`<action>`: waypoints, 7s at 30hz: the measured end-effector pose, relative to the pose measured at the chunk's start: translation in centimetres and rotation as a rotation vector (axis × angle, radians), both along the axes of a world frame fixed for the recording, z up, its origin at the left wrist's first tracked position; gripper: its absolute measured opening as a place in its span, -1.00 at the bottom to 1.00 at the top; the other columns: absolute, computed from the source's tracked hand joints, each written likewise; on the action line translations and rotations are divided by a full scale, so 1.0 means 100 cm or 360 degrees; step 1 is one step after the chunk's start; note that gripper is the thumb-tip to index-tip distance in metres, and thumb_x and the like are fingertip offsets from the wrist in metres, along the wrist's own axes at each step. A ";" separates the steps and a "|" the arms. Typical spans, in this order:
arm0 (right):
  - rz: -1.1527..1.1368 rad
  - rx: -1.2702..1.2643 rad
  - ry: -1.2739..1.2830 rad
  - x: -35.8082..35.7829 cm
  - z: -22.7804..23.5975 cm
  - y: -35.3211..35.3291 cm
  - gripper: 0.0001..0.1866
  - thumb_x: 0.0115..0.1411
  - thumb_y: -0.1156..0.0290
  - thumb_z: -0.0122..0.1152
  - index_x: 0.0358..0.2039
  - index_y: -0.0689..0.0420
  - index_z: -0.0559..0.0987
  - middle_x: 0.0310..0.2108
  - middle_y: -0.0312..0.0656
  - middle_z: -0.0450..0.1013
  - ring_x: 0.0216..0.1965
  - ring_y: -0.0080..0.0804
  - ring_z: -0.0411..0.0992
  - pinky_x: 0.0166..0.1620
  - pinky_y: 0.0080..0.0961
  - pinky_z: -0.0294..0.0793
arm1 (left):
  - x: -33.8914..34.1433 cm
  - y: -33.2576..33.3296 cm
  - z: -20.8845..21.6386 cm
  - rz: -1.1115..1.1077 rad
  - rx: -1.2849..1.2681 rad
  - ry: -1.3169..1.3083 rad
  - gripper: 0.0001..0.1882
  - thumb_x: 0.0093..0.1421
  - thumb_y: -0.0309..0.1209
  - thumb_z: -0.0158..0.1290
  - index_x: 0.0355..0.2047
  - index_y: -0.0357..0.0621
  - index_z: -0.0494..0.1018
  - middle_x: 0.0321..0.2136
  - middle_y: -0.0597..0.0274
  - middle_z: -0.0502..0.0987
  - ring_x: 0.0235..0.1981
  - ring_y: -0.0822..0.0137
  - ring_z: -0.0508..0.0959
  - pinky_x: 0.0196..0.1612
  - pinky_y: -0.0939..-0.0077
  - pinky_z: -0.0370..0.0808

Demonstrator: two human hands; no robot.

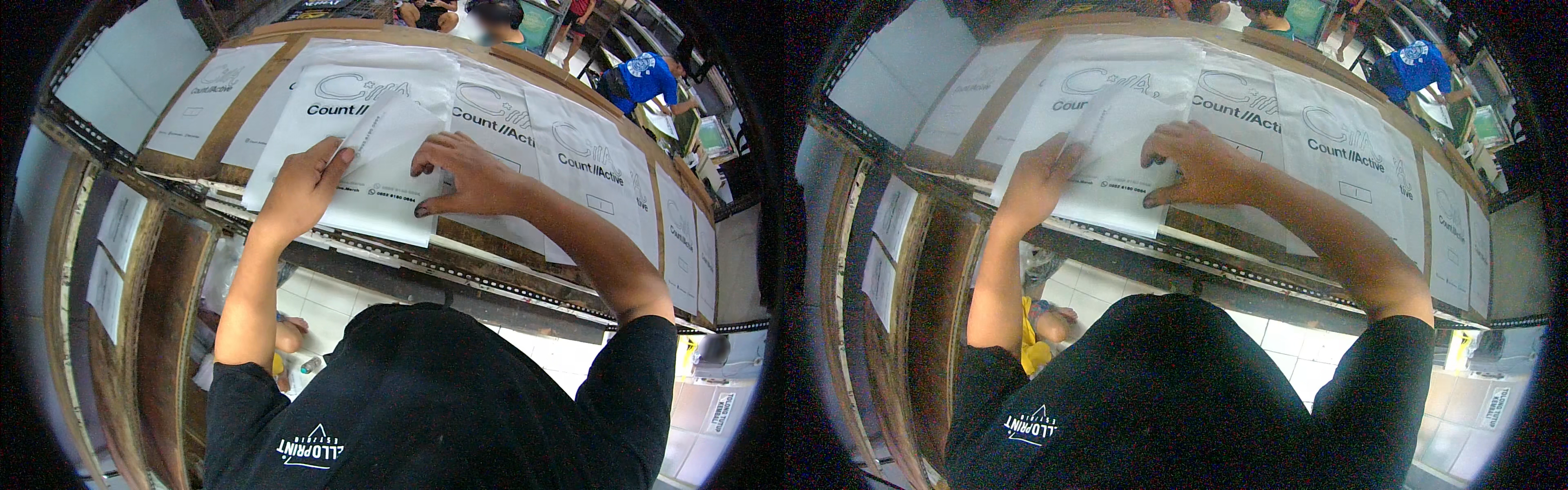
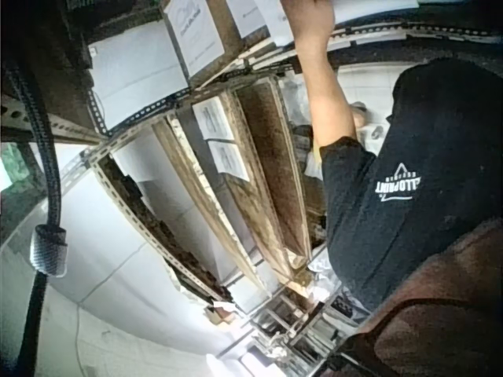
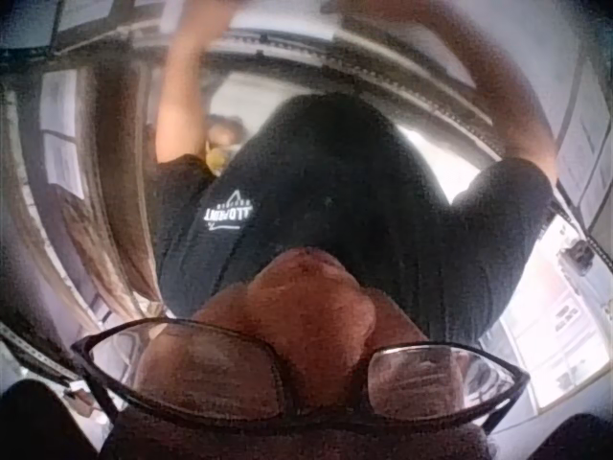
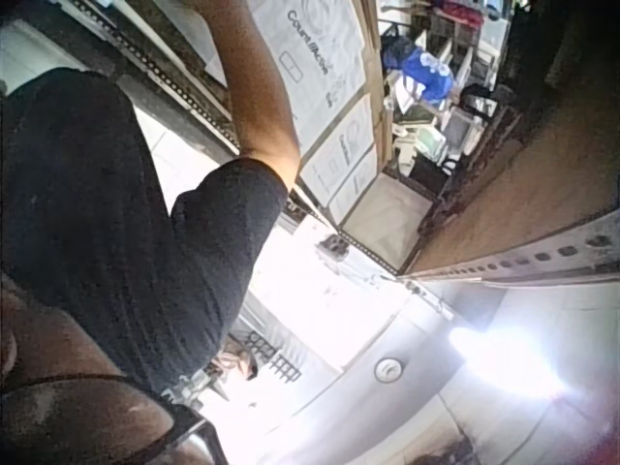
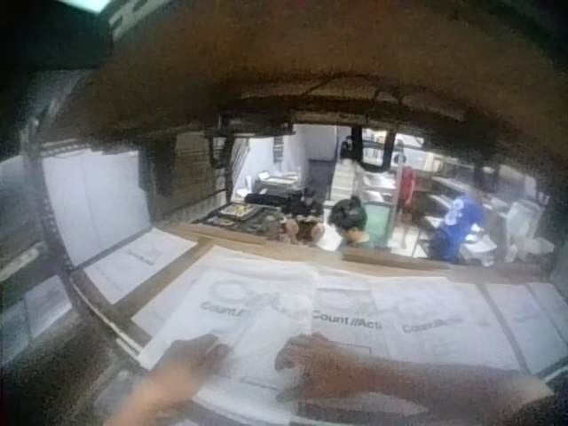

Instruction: The person takes printed plastic bags from a stack, places them on a table, uses a marker to label them, and then places the finished bags on a shelf.

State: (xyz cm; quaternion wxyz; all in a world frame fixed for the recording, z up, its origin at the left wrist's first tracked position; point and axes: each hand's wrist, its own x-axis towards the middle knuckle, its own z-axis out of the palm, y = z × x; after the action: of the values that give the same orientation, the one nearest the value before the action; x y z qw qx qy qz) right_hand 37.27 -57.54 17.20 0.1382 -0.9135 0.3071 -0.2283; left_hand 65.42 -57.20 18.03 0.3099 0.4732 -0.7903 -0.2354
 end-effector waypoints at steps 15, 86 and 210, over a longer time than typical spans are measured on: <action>-0.0219 0.0068 -0.0194 0.023 0.013 -0.027 -0.67 0.34 0.18 0.13 -0.35 0.24 0.55 -0.37 0.02 0.47 -0.27 0.05 0.47 -0.19 -0.14 0.45 | 0.001 0.011 0.002 -0.0247 -0.0357 0.0080 -0.69 0.33 -0.24 0.07 -0.11 -0.26 0.50 -0.47 -0.21 0.54 -0.46 -0.08 0.54 -0.29 0.26 0.46; -0.0208 0.0140 -0.0125 0.021 0.018 -0.024 -0.67 0.32 0.16 0.17 -0.31 0.21 0.61 -0.30 0.04 0.51 -0.24 0.07 0.48 -0.16 -0.10 0.46 | 0.000 0.007 0.004 -0.0185 -0.0186 0.0044 -0.59 0.32 -0.09 0.08 -0.20 -0.25 0.55 -0.56 -0.02 0.54 -0.55 0.20 0.46 -0.39 0.29 0.40; 0.0616 0.2084 -0.1289 0.263 -0.122 0.031 -0.69 0.33 0.52 0.10 0.08 0.20 0.47 -0.09 -0.29 0.52 -0.10 -0.56 0.43 0.01 -0.54 0.38 | 0.139 0.299 -0.032 0.1663 -0.0674 0.0571 -0.82 0.24 -0.55 0.11 -0.15 -0.32 0.54 -0.33 0.18 0.63 -0.28 0.43 0.59 -0.16 0.55 0.49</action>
State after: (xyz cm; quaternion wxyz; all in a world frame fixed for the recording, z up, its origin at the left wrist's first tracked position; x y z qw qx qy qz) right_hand 63.61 -54.39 5.02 0.7856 -0.5295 0.1405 -0.2878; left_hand 79.33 -27.29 14.84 0.6012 0.6804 -0.4175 0.0350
